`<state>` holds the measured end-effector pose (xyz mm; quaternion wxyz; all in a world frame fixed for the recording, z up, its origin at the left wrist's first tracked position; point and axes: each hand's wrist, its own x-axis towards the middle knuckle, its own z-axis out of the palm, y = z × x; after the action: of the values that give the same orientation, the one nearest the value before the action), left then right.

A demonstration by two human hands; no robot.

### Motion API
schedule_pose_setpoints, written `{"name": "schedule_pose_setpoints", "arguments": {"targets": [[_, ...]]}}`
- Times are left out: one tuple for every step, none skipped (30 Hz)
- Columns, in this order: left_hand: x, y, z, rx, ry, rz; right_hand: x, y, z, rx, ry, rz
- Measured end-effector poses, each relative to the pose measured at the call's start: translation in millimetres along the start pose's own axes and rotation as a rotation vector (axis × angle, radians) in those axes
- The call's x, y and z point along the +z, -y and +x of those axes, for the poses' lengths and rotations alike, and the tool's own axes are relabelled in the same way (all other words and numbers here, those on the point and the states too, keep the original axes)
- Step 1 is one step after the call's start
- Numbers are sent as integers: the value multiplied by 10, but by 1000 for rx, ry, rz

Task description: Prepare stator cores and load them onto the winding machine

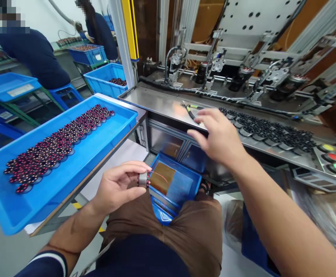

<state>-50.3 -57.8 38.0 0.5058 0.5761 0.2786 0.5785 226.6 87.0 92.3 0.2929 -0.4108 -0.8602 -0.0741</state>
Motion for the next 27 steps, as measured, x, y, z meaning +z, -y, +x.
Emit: {"name": "schedule_pose_setpoints", "arguments": {"targets": [[-6, 16, -11, -15, -30, -31, 140, -179, 198, 117, 45, -45], [-12, 26, -20, -26, -56, -47, 281, -340, 382, 238, 123, -97], [-22, 29, -28, -33, -80, -53, 417, -476, 541, 330, 222, -140], [-37, 26, -35, -38, -101, -55, 542, -585, 673, 373, 276, -156], [-58, 18, -41, -42, -121, -56, 652, -665, 775, 405, 324, -169], [-83, 8, -46, -45, -139, -59, 747, -721, 849, 419, 364, -176], [-113, -3, -50, -46, -158, -64, 824, -759, 897, 421, 394, -180], [-146, -11, -52, -47, -176, -68, 885, -787, 925, 422, 427, -187], [-179, -16, -50, -48, -195, -71, 930, -809, 939, 418, 457, -197], [-210, -15, -46, -50, -214, -73, 962, -830, 943, 412, 481, -209], [-237, -9, -38, -55, -232, -75, 983, -854, 941, 406, 498, -220], [-258, 2, -27, -64, -248, -80, 998, -881, 935, 401, 509, -231], [-272, 17, -14, -76, -257, -88, 1007, -910, 927, 397, 516, -241], [-280, 35, 2, -92, -261, -99, 1013, -941, 917, 392, 522, -251], [-281, 54, 17, -106, -263, -110, 1018, -971, 907, 383, 526, -259], [-277, 75, 32, -122, -264, -119, 1021, -1000, 898, 368, 528, -268], [-270, 94, 45, -137, -266, -125, 1025, -1026, 891, 350, 527, -276], [-261, 112, 56, -150, -267, -132, 1030, -1048, 887, 329, 525, -283], [-251, 127, 64, -164, -270, -141, 1034, -1067, 887, 311, 522, -287], [-241, 138, 70, -177, -273, -155, 1039, -1082, 892, 299, 517, -287], [-232, 145, 73, -193, -274, -171, 1043, -1094, 902, 293, 512, -282], [-224, 147, 74, -212, -274, -187, 1043, -1103, 918, 295, 504, -273], [-217, 145, 73, -233, -273, -203, 1037, -1111, 937, 302, 492, -258], [-211, 138, 70, -254, -271, -215, 1023, -1118, 959, 311, 477, -236], [-206, 128, 65, -274, -266, -224, 998, -1126, 981, 322, 454, -208], [-201, 116, 58, -288, -262, -231, 960, -1135, 1000, 334, 422, -171], [-197, 104, 50, -295, -258, -236, 912, -1145, 1011, 347, 383, -124]]}}
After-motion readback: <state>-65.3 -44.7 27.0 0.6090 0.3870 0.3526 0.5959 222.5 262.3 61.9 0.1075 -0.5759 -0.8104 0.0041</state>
